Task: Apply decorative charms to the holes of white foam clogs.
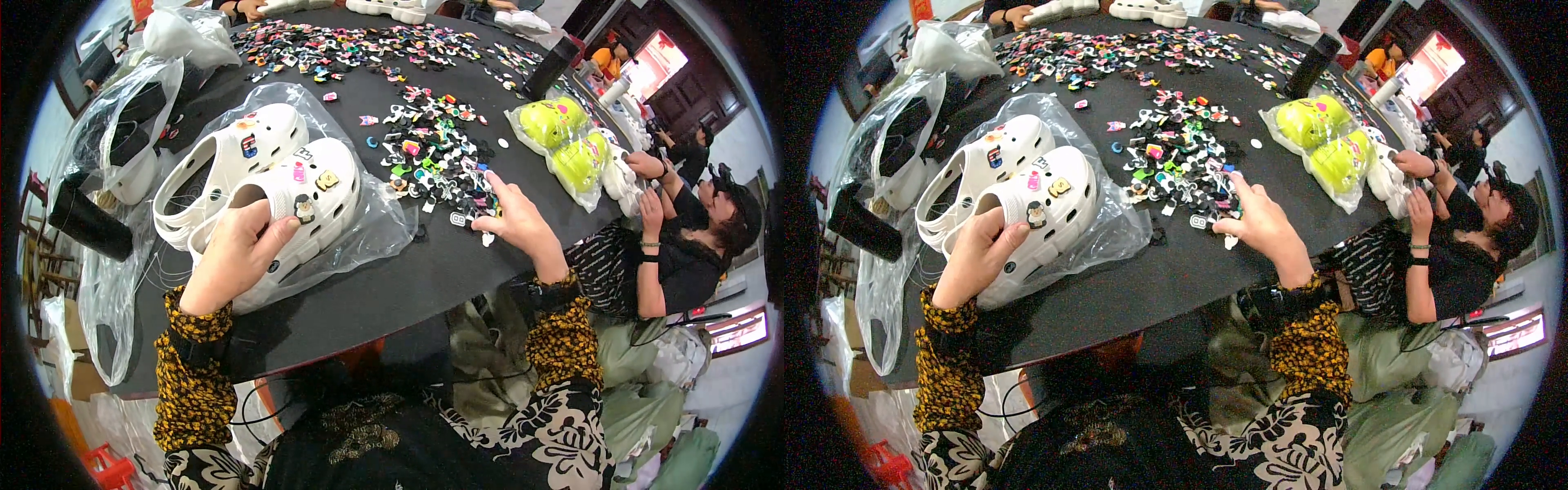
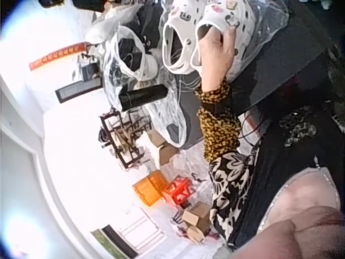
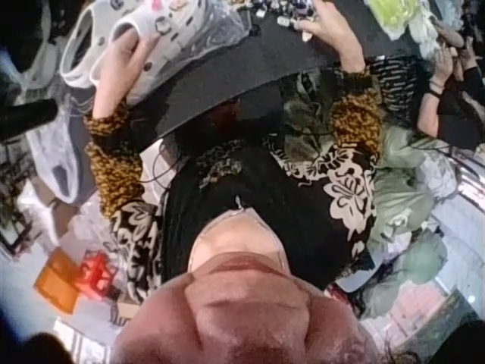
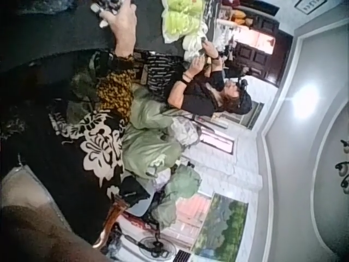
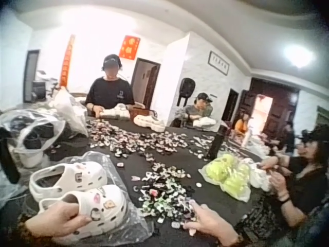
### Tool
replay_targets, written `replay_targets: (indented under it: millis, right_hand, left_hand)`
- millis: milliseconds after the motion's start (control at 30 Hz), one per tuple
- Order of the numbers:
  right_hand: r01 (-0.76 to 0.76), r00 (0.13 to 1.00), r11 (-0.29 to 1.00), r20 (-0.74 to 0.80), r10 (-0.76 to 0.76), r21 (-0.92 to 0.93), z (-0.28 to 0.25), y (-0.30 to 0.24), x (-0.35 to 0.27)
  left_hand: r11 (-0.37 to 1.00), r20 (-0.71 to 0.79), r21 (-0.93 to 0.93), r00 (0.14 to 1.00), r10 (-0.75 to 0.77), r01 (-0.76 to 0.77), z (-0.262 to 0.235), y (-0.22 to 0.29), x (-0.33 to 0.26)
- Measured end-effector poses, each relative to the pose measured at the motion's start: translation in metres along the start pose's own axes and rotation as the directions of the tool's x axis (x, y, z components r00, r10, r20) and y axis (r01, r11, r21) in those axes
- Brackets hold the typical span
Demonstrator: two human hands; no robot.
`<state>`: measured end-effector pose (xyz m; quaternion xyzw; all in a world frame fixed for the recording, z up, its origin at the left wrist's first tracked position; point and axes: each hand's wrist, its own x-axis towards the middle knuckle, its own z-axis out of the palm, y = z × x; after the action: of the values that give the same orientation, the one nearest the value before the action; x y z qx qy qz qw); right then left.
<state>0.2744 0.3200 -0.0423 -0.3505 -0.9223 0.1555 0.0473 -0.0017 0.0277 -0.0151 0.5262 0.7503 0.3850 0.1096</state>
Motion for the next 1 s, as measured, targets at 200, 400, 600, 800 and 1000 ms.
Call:
replay_targets:
  millis: [200,400,600,800,1000]
  right_hand:
    - [-0.023,0.999,1.0,-0.033,0.023,-0.004,0.002,-0.019,0.009]
    - [0.086,0.993,0.996,-0.078,-0.087,-0.022,0.012,-0.038,0.039]
    - [0.331,0.868,0.94,-0.416,-0.27,0.081,0.035,-0.033,0.099]
    - [0.123,0.982,0.827,-0.189,-0.021,0.549,0.001,-0.075,0.118]
    - [0.228,0.967,0.931,-0.177,-0.182,0.286,-0.031,-0.03,0.078]
  left_hand:
    - [0.998,0.014,0.06,1.0,0.023,-0.023,-0.003,0.002,0.001]
    - [1.0,-0.013,-0.013,1.0,0.011,-0.011,-0.001,0.003,0.0]
    - [0.999,-0.001,-0.026,1.0,0.03,-0.03,0.001,0.002,0.002]
    - [0.999,-0.012,0.009,0.999,0.048,-0.048,0.0,-0.005,0.0]
    - [0.996,-0.032,-0.032,0.996,0.085,-0.086,0.001,0.0,0.001]
